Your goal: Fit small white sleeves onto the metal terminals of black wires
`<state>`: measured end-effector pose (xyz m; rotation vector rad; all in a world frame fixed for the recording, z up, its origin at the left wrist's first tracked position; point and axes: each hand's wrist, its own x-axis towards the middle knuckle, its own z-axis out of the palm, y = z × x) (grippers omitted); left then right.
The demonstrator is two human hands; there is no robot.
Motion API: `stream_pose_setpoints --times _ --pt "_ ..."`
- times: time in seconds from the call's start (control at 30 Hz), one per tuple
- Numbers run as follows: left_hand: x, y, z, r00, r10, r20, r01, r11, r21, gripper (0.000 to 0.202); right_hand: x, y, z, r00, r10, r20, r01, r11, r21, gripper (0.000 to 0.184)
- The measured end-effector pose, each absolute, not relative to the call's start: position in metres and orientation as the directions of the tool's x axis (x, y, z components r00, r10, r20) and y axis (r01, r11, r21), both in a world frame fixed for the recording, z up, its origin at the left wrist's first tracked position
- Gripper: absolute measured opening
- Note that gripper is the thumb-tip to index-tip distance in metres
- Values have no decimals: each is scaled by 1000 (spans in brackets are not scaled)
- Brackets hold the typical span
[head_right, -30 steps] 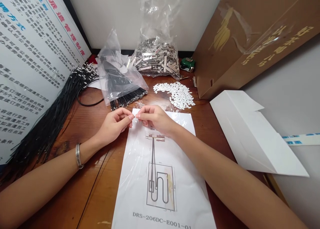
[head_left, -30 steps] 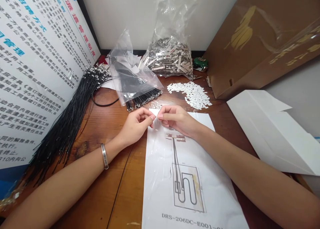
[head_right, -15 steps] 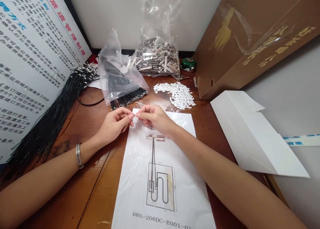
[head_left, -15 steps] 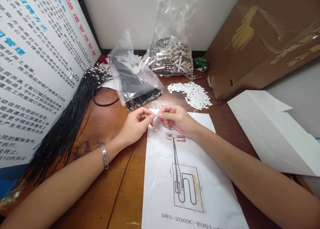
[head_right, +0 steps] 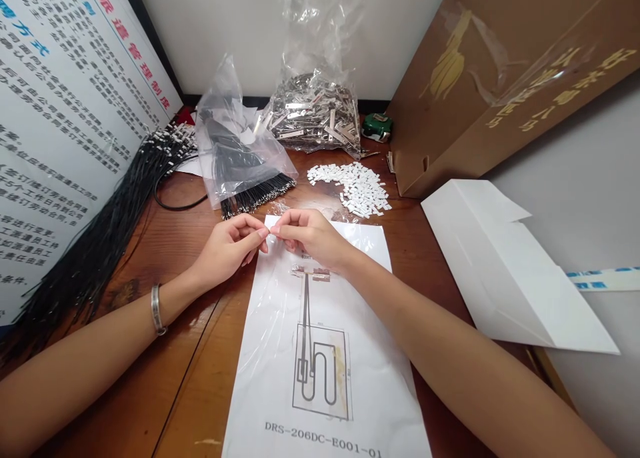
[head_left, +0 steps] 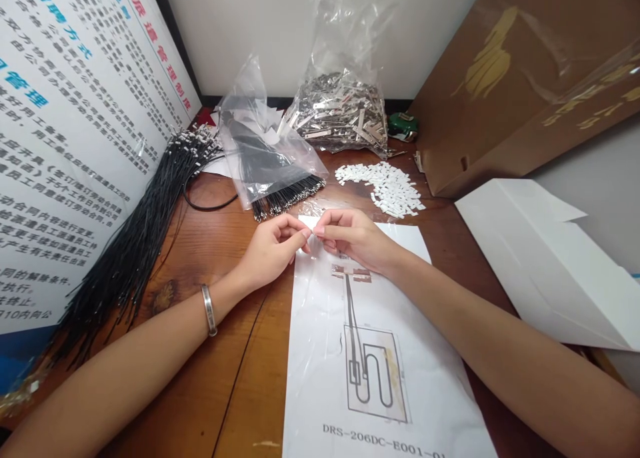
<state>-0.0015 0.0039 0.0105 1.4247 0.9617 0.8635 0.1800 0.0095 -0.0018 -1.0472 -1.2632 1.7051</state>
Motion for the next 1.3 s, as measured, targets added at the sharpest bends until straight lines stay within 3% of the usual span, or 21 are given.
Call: stream_pose_setpoints --times 0.43,0.97,1.3 --pt "-3 2 11 438 897 -61 194 -28 981 19 183 11 0 -462 875 -145 -104 -216 -971 20" --pt "-4 3 7 452 891 -40 186 -50 981 10 182 8 4 -472 872 -133 49 -124 -991 23" --pt "-5 3 12 470 882 -45 145 -27 989 12 183 8 0 -444 885 -139 44 -133 -990 22"
